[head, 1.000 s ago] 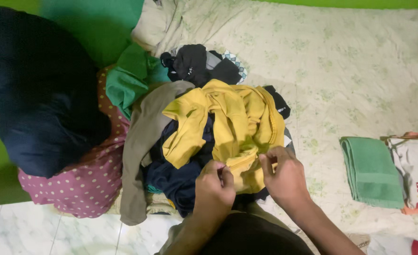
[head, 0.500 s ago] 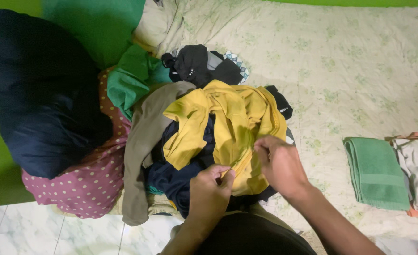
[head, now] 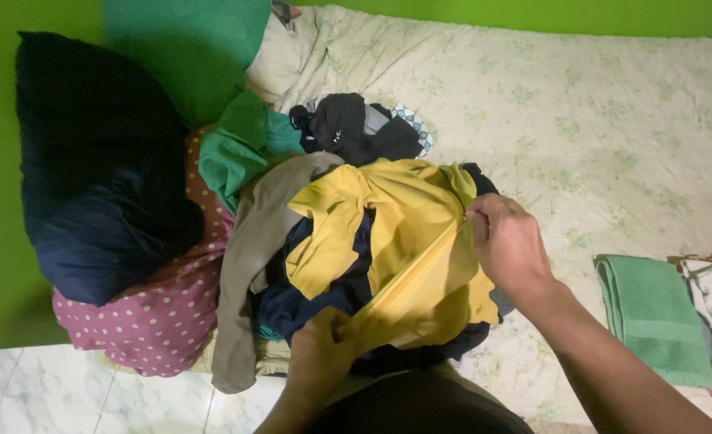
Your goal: The person folds a yellow zip-up hoodie and a dark blue t-shirt on a bed. They smooth the fabric, fold the sleeves and body, and place the folded items on a stack of other clothes.
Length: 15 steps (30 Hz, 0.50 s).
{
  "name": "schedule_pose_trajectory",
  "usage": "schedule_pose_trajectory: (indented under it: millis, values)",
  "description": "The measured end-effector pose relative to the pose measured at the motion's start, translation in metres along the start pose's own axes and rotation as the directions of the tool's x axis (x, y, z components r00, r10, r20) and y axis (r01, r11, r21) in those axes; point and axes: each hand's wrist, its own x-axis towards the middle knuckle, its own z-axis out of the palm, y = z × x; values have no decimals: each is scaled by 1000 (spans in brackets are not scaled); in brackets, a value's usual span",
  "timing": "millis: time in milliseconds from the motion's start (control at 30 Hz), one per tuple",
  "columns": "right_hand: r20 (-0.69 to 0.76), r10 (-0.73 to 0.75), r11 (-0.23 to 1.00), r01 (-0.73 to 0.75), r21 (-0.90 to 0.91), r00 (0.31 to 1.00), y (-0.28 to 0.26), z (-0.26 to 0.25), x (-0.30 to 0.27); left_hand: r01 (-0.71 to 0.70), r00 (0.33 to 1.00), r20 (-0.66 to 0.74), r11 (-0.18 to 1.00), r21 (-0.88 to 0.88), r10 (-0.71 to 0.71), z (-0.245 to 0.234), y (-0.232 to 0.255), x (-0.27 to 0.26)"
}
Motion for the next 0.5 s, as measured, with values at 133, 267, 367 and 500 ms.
schedule_pose_trajectory:
  millis: [133,267,367,500]
  values:
    - [10,-57,997,57,56,998,-17,-2,0,95,989,74,943,318,-125,-4,-4,12]
    - [112,-7,982,-14,188,994,-48,-5,-7,-346,937,123,922,176,328,-2,32,33]
    - [243,18,983,-63,175,970,-70,-11,-4,-527,843,122,850,-13,524,4,74,42]
    - [70,-207,963,190,191,976,-77,-21,-5,-518,853,148,847,123,500,-1,112,34]
